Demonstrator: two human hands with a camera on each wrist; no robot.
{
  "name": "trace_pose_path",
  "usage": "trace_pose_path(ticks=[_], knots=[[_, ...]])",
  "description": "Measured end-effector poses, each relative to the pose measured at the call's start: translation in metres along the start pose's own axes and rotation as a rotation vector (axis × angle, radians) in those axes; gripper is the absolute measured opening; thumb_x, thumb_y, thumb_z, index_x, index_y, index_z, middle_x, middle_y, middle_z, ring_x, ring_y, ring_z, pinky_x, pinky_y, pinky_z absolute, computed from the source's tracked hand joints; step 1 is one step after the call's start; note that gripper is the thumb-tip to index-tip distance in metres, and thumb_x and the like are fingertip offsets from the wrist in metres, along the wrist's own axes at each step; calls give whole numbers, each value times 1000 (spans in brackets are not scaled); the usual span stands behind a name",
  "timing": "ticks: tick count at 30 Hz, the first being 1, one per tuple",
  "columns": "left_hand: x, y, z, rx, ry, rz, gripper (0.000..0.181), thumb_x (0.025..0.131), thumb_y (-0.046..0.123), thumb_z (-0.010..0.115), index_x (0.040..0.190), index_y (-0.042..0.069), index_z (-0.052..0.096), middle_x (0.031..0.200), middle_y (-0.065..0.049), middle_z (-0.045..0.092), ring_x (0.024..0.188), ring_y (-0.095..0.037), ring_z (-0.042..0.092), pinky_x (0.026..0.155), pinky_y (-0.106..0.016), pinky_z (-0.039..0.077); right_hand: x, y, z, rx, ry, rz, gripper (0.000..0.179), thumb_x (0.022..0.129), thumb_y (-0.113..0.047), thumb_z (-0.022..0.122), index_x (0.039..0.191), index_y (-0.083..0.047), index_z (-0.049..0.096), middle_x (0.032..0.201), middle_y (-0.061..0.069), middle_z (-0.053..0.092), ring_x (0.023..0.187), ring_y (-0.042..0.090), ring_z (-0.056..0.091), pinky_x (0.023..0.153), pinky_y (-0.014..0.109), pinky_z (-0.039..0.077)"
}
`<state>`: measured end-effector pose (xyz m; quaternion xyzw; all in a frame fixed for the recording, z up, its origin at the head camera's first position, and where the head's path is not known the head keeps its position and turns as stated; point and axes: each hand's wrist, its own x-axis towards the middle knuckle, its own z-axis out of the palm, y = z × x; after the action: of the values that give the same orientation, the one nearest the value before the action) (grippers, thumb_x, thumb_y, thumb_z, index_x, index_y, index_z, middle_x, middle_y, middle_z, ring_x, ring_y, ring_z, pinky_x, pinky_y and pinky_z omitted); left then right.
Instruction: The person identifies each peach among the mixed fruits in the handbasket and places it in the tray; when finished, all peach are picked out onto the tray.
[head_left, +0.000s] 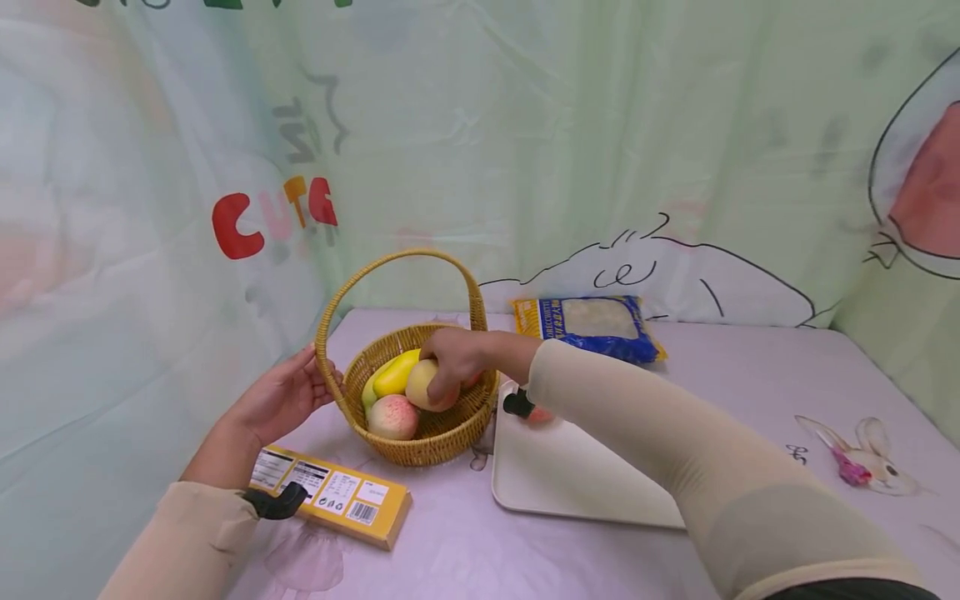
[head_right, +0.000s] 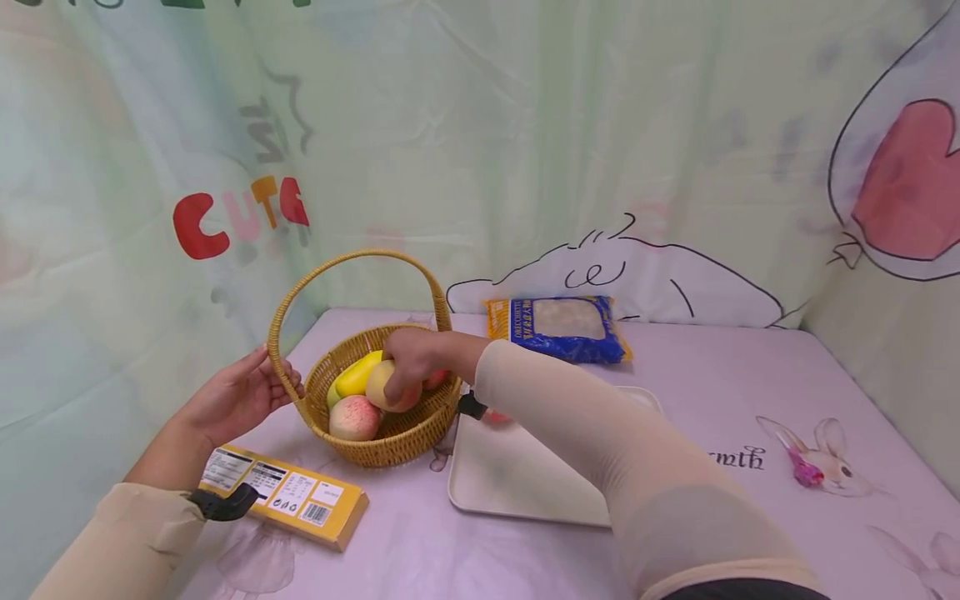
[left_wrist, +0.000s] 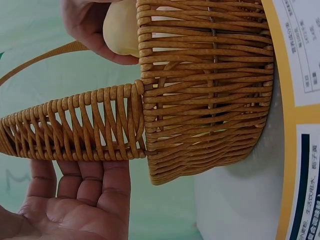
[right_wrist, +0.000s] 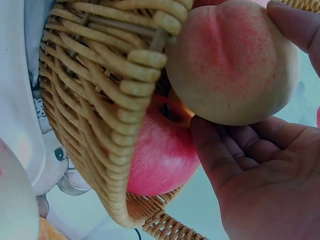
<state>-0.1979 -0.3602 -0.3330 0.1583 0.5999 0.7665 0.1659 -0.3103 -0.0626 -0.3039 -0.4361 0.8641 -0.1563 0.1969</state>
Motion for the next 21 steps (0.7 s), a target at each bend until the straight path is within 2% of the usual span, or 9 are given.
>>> trace_pose_path(ticks=[10, 16, 21], knots=[[-1, -2, -1, -12, -10, -2, 44, 115, 36, 26, 111, 15, 64, 108, -1, 71, 106, -16, 66, 101, -30, 52, -7, 1, -1, 25, 28, -25, 57, 79, -27, 82, 130, -8, 66, 109, 2, 68, 99, 19, 61, 83, 27, 52], [-1, -1, 0, 11, 1, -5, 43, 115, 36, 26, 111, 15, 64, 107, 0, 72, 106, -15, 67, 101, -30, 52, -17, 0, -9, 83, 57, -28, 57, 77, -28, 82, 129, -11, 67, 109, 2, 68, 100, 19, 61, 84, 28, 53], [-2, 1, 0, 9, 2, -5, 43, 115, 36, 27, 111, 17, 65, 107, -1, 72, 106, -15, 66, 102, -30, 52, -23, 1, -13, 159, 81, -8, 63, 79, -28, 82, 137, -10, 65, 117, 2, 68, 103, 19, 61, 86, 28, 54]])
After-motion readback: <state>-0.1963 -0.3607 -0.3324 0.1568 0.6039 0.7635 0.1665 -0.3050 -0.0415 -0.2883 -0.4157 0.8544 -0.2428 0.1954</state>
